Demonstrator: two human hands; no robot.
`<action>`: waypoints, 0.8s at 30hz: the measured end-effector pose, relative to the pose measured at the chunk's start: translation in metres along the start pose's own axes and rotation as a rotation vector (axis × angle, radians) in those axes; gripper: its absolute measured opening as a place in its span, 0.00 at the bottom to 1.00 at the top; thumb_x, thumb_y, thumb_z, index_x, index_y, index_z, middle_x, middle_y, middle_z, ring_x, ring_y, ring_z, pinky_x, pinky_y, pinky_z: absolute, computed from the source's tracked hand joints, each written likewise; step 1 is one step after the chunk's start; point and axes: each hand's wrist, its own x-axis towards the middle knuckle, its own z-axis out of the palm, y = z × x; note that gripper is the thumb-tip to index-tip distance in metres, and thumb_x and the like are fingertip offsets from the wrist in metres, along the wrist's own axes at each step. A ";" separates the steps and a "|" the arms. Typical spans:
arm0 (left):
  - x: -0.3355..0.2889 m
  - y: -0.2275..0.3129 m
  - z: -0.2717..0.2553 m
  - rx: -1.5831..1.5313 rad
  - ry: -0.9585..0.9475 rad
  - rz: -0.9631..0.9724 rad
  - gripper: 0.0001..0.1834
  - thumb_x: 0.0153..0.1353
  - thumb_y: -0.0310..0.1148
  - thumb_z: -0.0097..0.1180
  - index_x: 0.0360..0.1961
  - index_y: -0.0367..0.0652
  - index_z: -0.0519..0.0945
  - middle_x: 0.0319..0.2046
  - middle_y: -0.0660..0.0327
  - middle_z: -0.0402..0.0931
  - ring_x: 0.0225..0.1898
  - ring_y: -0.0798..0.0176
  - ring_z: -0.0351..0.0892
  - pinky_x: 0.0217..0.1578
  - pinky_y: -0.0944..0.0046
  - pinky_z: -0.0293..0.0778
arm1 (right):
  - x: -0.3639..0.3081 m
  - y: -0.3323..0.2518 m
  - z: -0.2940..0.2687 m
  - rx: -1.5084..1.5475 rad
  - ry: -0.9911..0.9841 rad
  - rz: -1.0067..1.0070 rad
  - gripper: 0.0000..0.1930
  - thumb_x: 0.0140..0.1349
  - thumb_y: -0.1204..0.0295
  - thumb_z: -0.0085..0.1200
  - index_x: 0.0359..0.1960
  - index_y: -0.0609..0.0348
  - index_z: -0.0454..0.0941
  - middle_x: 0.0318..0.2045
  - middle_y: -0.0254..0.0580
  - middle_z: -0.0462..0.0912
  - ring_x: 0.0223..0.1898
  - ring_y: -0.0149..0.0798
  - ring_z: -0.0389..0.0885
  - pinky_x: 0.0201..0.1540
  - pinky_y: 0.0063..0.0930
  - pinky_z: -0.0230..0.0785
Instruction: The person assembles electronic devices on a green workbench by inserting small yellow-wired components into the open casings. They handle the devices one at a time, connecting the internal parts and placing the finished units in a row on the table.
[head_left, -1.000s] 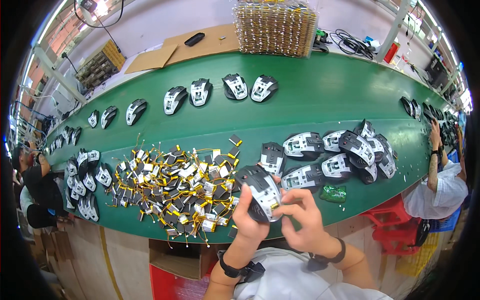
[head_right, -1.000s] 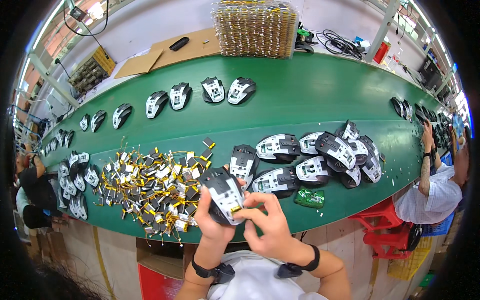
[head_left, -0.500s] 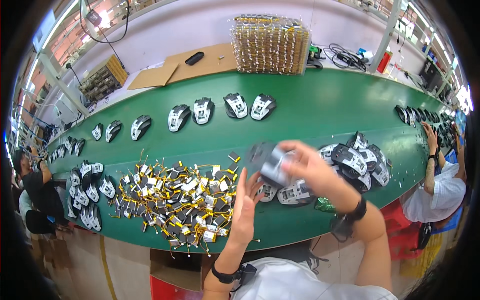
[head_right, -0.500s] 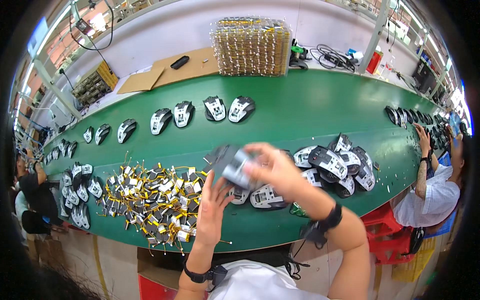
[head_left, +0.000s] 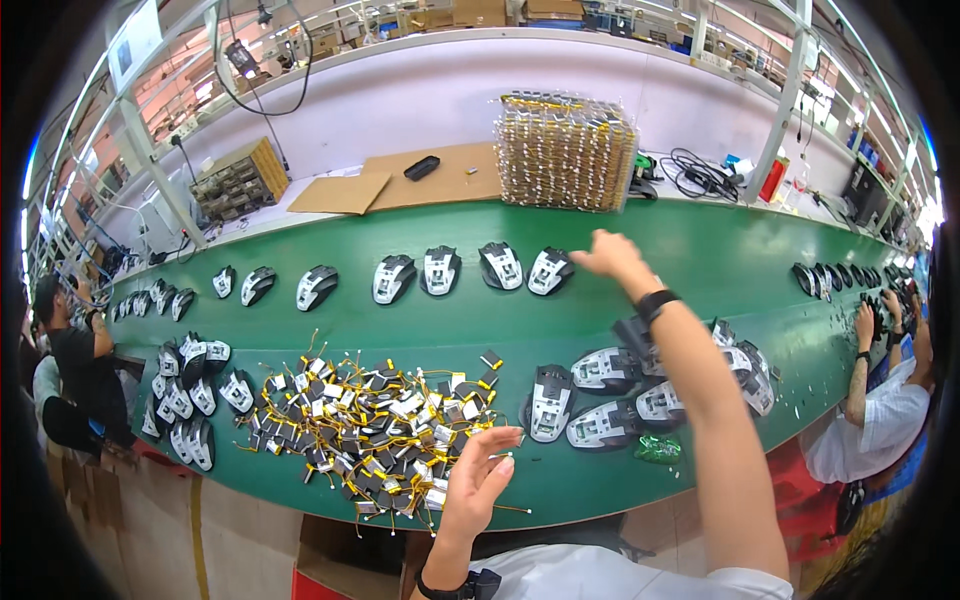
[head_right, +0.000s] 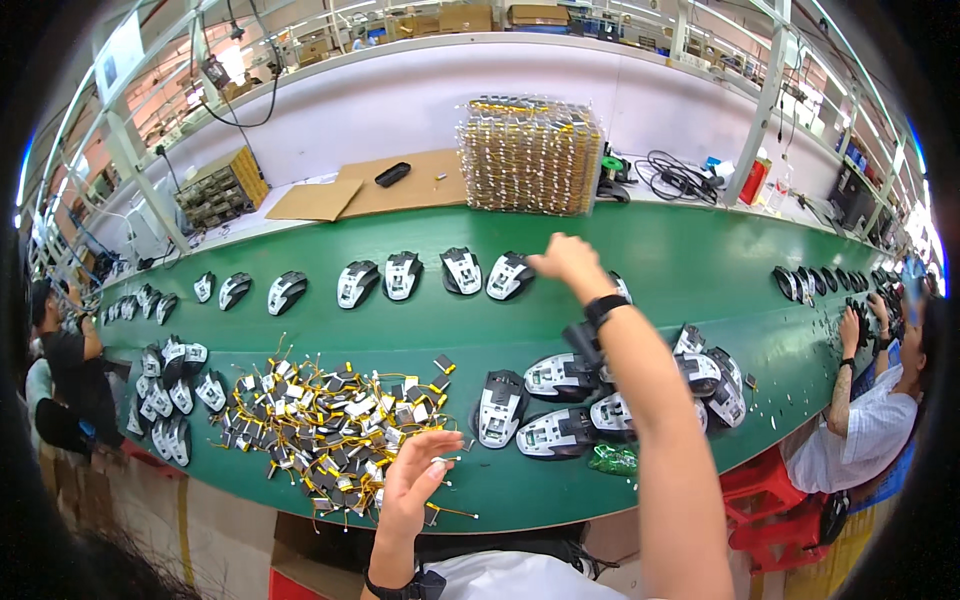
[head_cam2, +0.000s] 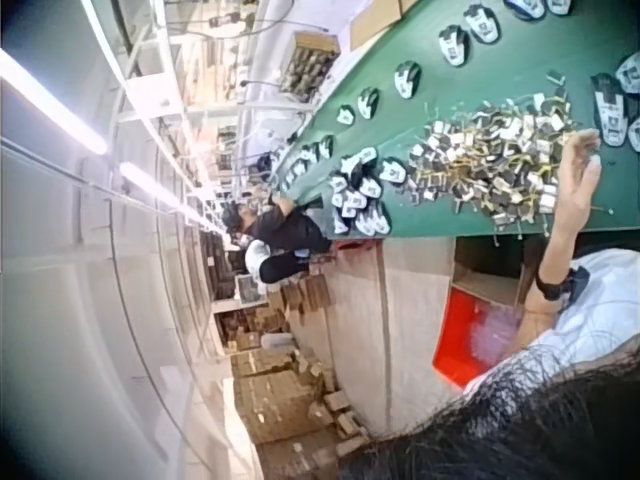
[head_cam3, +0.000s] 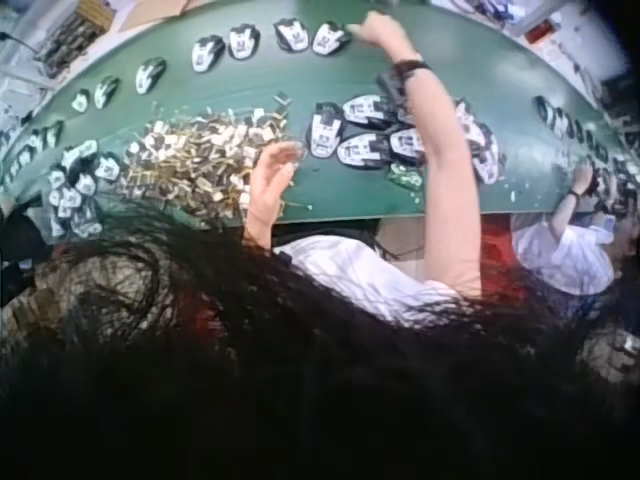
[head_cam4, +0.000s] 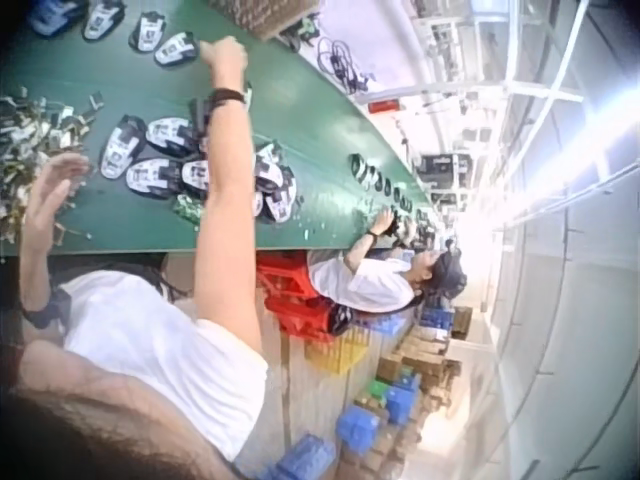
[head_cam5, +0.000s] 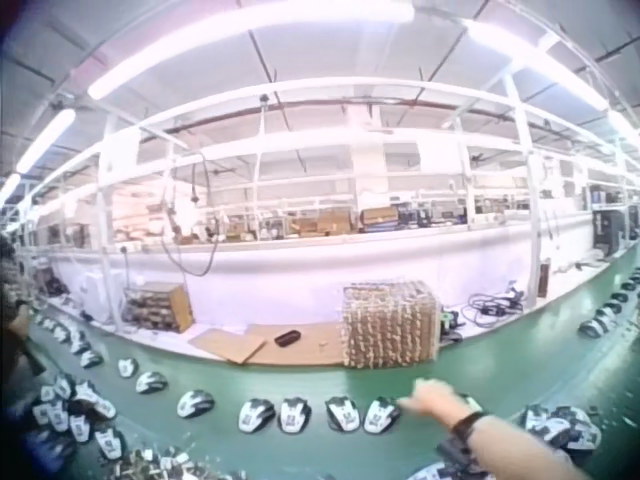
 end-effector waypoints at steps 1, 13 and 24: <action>-0.001 0.002 -0.001 0.019 -0.007 0.011 0.22 0.63 0.30 0.51 0.58 0.34 0.70 0.56 0.52 0.74 0.58 0.58 0.73 0.56 0.59 0.68 | -0.003 -0.026 0.013 0.092 -0.021 0.027 0.46 0.52 0.34 0.55 0.64 0.58 0.67 0.54 0.61 0.78 0.56 0.58 0.77 0.59 0.48 0.69; -0.015 0.002 -0.024 -0.244 0.213 0.091 0.29 0.64 0.30 0.50 0.65 0.36 0.60 0.56 0.45 0.71 0.54 0.48 0.77 0.52 0.59 0.74 | -0.076 -0.064 0.007 0.928 -0.262 -0.430 0.29 0.45 0.73 0.65 0.54 0.57 0.77 0.40 0.40 0.82 0.36 0.32 0.80 0.41 0.30 0.75; -0.031 -0.021 -0.040 -0.774 0.061 0.138 0.46 0.60 0.57 0.55 0.71 0.42 0.53 0.56 0.39 0.69 0.50 0.37 0.78 0.48 0.41 0.79 | -0.165 -0.144 -0.007 0.864 -0.249 -0.816 0.16 0.55 0.67 0.62 0.45 0.60 0.82 0.30 0.47 0.86 0.30 0.44 0.86 0.40 0.34 0.79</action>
